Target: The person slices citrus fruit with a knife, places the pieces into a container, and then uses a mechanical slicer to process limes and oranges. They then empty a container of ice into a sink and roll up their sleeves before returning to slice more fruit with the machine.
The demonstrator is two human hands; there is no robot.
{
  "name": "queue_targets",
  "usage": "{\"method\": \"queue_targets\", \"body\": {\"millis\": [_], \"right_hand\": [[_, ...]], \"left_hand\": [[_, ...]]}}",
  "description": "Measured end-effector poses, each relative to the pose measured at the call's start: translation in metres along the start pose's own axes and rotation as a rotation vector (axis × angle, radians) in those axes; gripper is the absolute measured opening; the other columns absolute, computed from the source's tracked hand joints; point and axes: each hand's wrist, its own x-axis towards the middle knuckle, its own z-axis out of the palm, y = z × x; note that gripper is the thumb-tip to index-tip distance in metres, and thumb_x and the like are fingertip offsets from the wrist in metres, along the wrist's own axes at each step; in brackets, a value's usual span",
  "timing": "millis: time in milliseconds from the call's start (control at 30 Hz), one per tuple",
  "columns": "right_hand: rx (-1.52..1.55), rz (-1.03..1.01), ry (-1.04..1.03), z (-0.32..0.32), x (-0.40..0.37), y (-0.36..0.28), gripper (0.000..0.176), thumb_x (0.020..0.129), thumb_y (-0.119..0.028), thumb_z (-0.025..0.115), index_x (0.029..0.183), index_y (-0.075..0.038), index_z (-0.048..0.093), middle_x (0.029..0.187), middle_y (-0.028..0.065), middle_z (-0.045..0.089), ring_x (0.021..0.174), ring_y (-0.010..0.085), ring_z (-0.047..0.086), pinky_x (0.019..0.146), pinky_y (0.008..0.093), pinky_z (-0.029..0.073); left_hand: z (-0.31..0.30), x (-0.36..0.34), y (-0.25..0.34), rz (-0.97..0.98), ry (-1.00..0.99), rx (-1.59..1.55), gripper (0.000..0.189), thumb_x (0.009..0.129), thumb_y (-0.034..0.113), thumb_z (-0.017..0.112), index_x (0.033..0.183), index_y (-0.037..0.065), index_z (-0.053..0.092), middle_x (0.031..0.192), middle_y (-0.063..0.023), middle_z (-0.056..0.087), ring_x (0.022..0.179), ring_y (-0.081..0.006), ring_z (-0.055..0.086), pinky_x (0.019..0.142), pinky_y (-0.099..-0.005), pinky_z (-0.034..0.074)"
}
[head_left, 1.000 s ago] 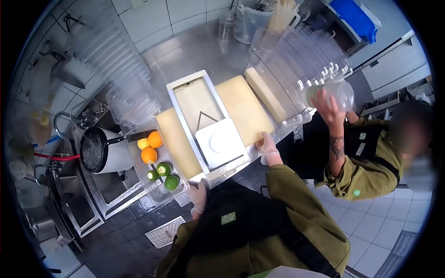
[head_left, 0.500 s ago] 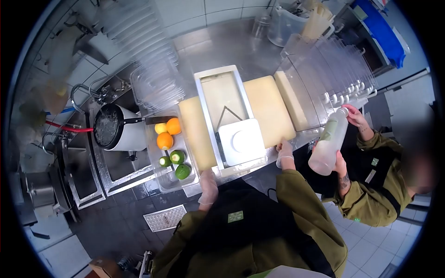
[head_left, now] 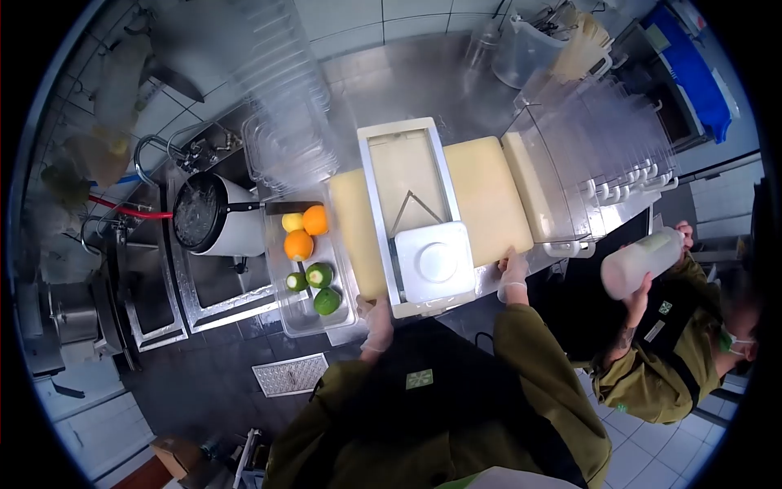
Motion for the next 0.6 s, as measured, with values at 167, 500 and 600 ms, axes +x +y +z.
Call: {"method": "queue_targets", "body": {"millis": [167,500,600], "right_hand": [[-0.026,0.027,0.048,0.004,-0.003,-0.006,0.026,0.086,-0.021,0.056,0.065,-0.006,0.053,0.053,0.0023,0.047,0.042,0.0131,0.041,0.041,0.0280,0.031],[-0.378,0.052,-0.221,-0.012,-0.036,-0.039,0.029,0.083,-0.030,0.059,0.080,-0.001,0.060,0.062,0.0077,0.058,0.043,0.0153,0.049,0.040,0.0268,0.041],[-0.473,-0.022,-0.261,-0.016,-0.041,-0.053,0.031,0.085,-0.029,0.055,0.092,0.001,0.061,0.067,0.0114,0.062,0.048,0.0165,0.055,0.045,0.0278,0.046]], "left_hand": [[-0.001,-0.009,0.015,-0.003,-0.043,-0.094,0.054,0.080,0.028,0.069,0.115,0.001,0.038,0.105,-0.0223,0.048,0.103,-0.0291,0.049,0.090,-0.0405,0.041],[-0.123,-0.003,0.112,0.097,-0.844,-0.200,0.044,0.090,0.030,0.058,0.129,0.011,0.052,0.124,-0.0071,0.054,0.116,-0.0161,0.050,0.100,-0.0310,0.037],[-0.181,0.073,0.210,0.572,-0.511,-0.205,0.045,0.089,0.032,0.059,0.125,0.004,0.055,0.125,-0.0093,0.056,0.116,-0.0189,0.052,0.099,-0.0316,0.039]]}}
